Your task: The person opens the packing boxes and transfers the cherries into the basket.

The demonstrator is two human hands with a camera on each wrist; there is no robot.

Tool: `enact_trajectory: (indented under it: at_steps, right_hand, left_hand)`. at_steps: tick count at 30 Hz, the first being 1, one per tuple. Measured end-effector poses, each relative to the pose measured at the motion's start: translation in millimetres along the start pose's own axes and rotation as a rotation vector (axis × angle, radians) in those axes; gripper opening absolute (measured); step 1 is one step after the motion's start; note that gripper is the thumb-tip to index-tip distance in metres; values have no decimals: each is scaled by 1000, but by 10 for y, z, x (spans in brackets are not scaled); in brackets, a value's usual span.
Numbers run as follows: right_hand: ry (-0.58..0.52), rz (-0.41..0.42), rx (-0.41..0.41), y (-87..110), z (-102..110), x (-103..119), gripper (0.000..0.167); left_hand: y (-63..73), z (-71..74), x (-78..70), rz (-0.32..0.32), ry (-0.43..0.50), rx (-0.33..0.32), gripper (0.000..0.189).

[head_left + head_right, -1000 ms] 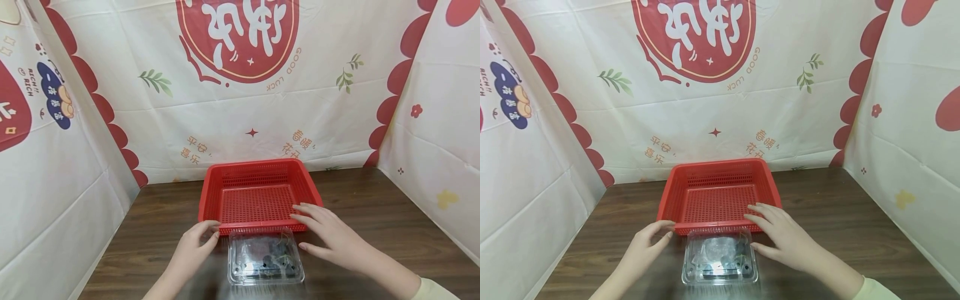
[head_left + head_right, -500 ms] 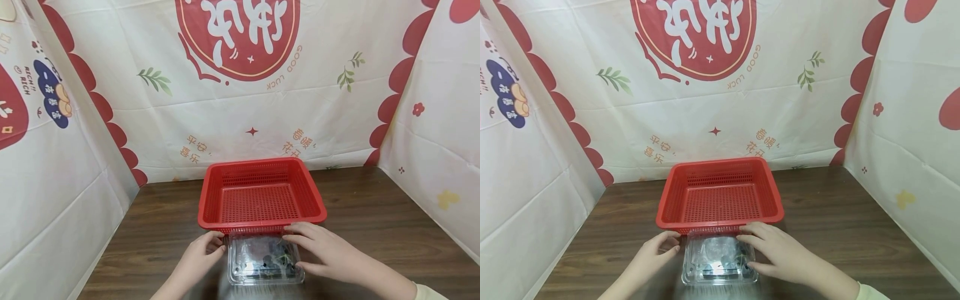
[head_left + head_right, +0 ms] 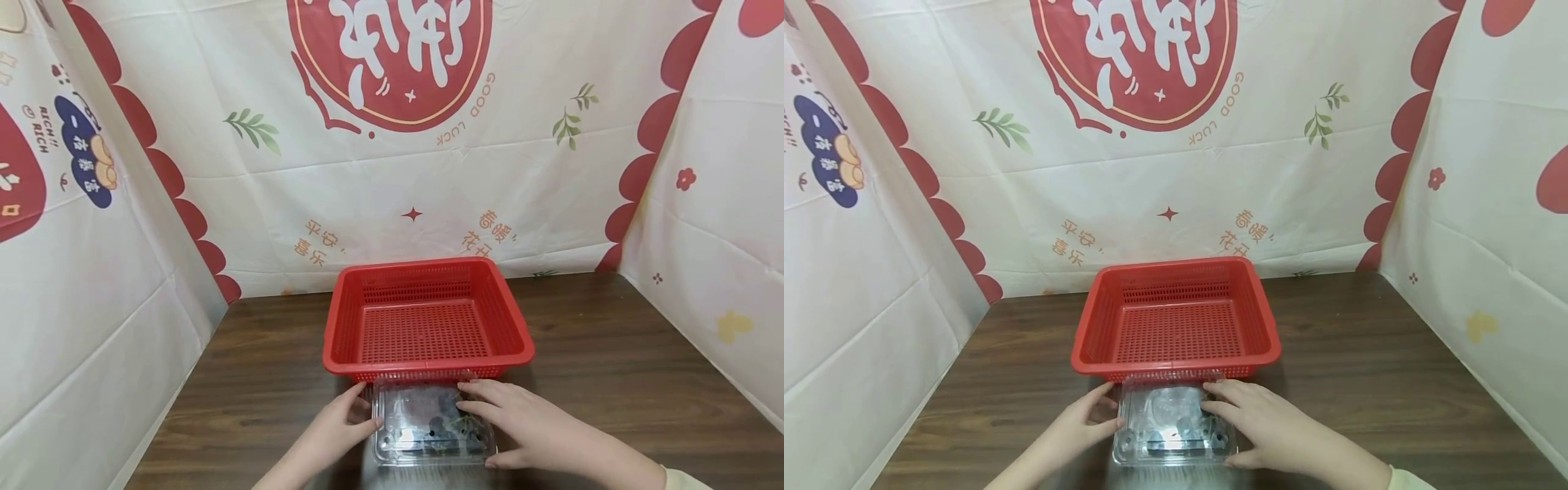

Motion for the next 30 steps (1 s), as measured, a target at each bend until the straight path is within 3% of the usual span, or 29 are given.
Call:
enact_trajectory:
  at_steps: [4,12,25,30]
  right_hand:
    - [-11,-5,14,4,-27,-16,68]
    - [14,25,-14,2,-55,-9,73]
    - [34,22,5,-11,-47,9,74]
    - [39,37,5,-9,-32,23,76]
  left_hand:
    - [-13,-43,36,-11,-21,18,78]
    - [-24,-84,62,-48,70,55,71]
    - [-51,-85,44,11,100,13,71]
    - [-64,-64,54,17,157,-20,67]
Point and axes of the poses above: each hand's wrist, its own y-axis away from the middle knuckle, its own z-axis out of the back of the hand, x = y × z, the point moved 1 cm from there along -y, towards the middle knuckle, and after that the axes turned 2 degrees about y, right-handed, at the moved point
